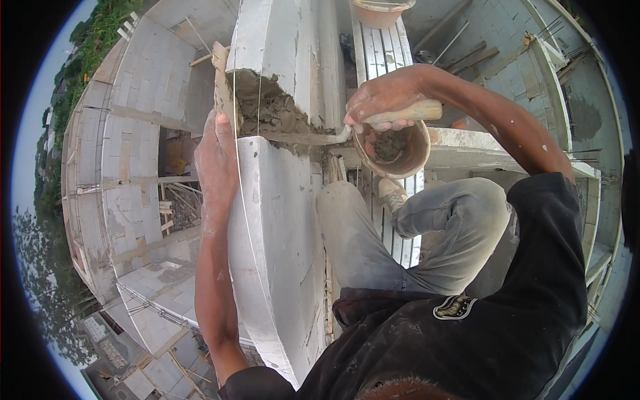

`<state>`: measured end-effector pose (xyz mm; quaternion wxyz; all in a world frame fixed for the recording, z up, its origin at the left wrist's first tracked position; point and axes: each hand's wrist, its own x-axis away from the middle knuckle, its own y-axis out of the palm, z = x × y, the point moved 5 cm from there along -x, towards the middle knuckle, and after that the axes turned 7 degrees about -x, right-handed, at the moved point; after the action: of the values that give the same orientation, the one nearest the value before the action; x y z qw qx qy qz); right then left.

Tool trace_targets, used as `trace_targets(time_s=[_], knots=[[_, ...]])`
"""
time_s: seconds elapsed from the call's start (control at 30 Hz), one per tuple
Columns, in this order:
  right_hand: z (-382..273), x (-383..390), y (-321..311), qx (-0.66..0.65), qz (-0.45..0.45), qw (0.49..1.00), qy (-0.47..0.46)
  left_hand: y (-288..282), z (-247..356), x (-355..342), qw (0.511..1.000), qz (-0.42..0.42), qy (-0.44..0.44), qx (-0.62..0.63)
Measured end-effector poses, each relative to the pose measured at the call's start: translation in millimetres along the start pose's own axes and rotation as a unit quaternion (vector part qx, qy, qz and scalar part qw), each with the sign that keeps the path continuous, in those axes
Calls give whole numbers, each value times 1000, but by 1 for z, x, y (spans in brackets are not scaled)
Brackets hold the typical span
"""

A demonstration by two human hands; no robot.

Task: The person applies mortar to the top surface of a white block wall under construction, using a trowel to spread the mortar from a bucket.

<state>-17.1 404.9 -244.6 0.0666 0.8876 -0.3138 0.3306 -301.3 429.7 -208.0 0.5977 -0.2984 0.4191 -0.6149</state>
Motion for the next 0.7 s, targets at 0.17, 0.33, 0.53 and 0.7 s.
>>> trace_targets(time_s=[0.17,0.33,0.53,0.7], knots=[[34,38,13,-33,-1,999,37,3,-7,0,1000,-17,-23,6],[54,-2,62,-303,104,947,14,2,-6,0,1000,0,-5,-19],[28,-14,90,-203,87,975,-24,1,-5,-1,999,-7,-17,-27],[53,66,55,8,43,998,43,2,-7,3,1000,-5,-4,3]])
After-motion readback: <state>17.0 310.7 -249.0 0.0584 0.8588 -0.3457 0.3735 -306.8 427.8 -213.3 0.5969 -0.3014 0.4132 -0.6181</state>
